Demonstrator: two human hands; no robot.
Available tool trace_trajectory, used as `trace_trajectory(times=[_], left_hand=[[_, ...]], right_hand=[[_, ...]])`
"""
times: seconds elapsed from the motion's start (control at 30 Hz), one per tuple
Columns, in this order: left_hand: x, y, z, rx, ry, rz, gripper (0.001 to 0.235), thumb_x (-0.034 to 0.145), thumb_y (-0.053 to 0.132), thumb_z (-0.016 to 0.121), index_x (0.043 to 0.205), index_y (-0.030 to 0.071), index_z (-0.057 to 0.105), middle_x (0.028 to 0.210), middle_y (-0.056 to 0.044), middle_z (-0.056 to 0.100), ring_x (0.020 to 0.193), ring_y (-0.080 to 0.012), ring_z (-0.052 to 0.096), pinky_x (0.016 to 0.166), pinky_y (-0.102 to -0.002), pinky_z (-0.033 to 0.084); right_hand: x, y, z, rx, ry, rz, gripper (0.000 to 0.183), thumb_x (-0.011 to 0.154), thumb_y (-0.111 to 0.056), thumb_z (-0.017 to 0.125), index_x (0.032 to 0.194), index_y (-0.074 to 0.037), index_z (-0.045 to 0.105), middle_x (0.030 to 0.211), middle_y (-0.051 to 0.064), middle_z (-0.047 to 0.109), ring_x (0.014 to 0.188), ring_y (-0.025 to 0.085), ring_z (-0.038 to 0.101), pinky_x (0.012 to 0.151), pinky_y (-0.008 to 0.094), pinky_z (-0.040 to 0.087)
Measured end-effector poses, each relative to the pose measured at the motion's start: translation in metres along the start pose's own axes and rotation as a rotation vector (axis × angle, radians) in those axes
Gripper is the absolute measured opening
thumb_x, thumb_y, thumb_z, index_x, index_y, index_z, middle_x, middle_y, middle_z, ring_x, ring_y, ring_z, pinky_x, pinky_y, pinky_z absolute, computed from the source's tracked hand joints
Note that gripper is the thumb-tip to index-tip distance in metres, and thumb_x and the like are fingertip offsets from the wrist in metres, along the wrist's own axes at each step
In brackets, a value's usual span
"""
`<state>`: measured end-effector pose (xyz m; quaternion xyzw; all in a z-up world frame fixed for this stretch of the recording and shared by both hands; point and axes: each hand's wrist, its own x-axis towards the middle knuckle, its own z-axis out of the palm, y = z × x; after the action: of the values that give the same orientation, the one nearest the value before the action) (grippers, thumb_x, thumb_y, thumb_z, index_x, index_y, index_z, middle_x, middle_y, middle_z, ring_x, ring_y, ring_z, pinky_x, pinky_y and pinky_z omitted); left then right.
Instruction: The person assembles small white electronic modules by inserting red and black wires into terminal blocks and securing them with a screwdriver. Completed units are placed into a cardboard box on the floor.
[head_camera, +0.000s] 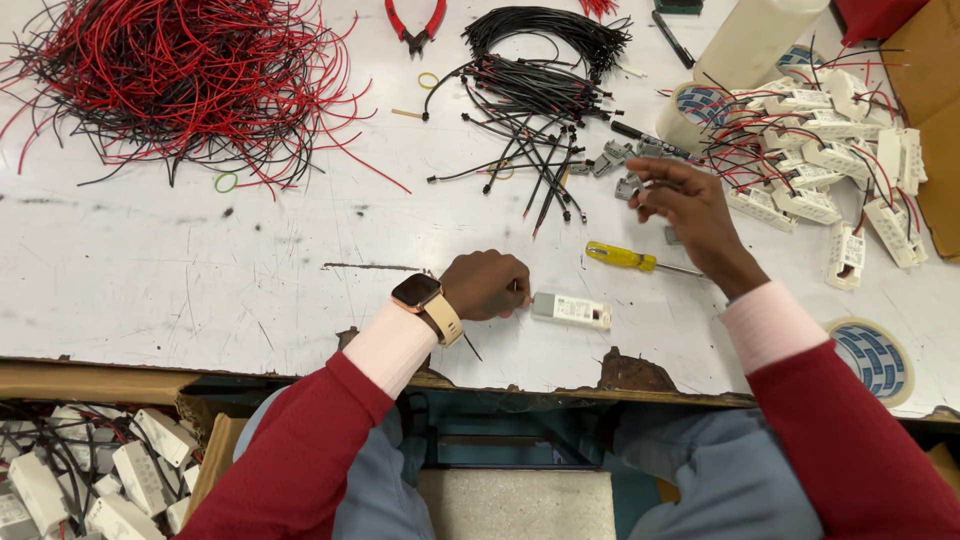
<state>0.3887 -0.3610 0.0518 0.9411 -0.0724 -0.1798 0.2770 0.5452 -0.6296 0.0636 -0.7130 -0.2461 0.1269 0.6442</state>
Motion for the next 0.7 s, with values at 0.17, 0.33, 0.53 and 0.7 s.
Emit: trace_trajectory(times=[0.17,0.33,0.53,0.7], left_hand=[[-0.003,0.004,-0.008,-0.247,-0.094,-0.109,0.017,0.093,0.028,0.067,0.090,0.014,0.076,0.070,0.002,0.076,0.060,-0.0093,0.071,0.059,-0.029,0.054],[-0.001,0.000,-0.004,-0.276,-0.034,-0.122,0.013,0.092,0.024,0.069,0.089,0.015,0.078,0.068,0.002,0.075,0.057,-0.0093,0.070,0.059,-0.026,0.054],[0.002,-0.003,-0.004,-0.407,0.030,-0.098,0.008,0.085,0.018,0.077,0.088,0.012,0.073,0.064,0.000,0.071,0.052,-0.0104,0.068,0.055,-0.028,0.052],[0.003,-0.007,0.002,-0.209,0.135,-0.086,0.007,0.084,0.022,0.079,0.085,0.015,0.076,0.073,0.000,0.074,0.062,-0.0156,0.068,0.060,-0.033,0.051]], right_hand=[[-0.029,-0.023,0.028,-0.003,-0.242,0.061,0.034,0.092,0.003,0.063,0.125,0.000,0.072,0.106,0.008,0.072,0.092,0.015,0.065,0.086,0.028,0.056],[-0.047,-0.024,0.072,-0.419,-0.447,-0.228,0.037,0.083,-0.007,0.078,0.120,-0.008,0.073,0.111,0.007,0.069,0.093,0.017,0.068,0.079,0.031,0.059],[-0.047,-0.024,0.089,-0.599,-0.438,-0.187,0.040,0.079,-0.011,0.082,0.118,-0.008,0.072,0.099,0.007,0.072,0.080,0.018,0.069,0.069,0.030,0.059],[-0.034,-0.020,0.054,-0.695,-0.355,-0.177,0.037,0.080,-0.012,0.081,0.116,-0.007,0.073,0.101,0.008,0.073,0.085,0.018,0.070,0.068,0.031,0.059]])
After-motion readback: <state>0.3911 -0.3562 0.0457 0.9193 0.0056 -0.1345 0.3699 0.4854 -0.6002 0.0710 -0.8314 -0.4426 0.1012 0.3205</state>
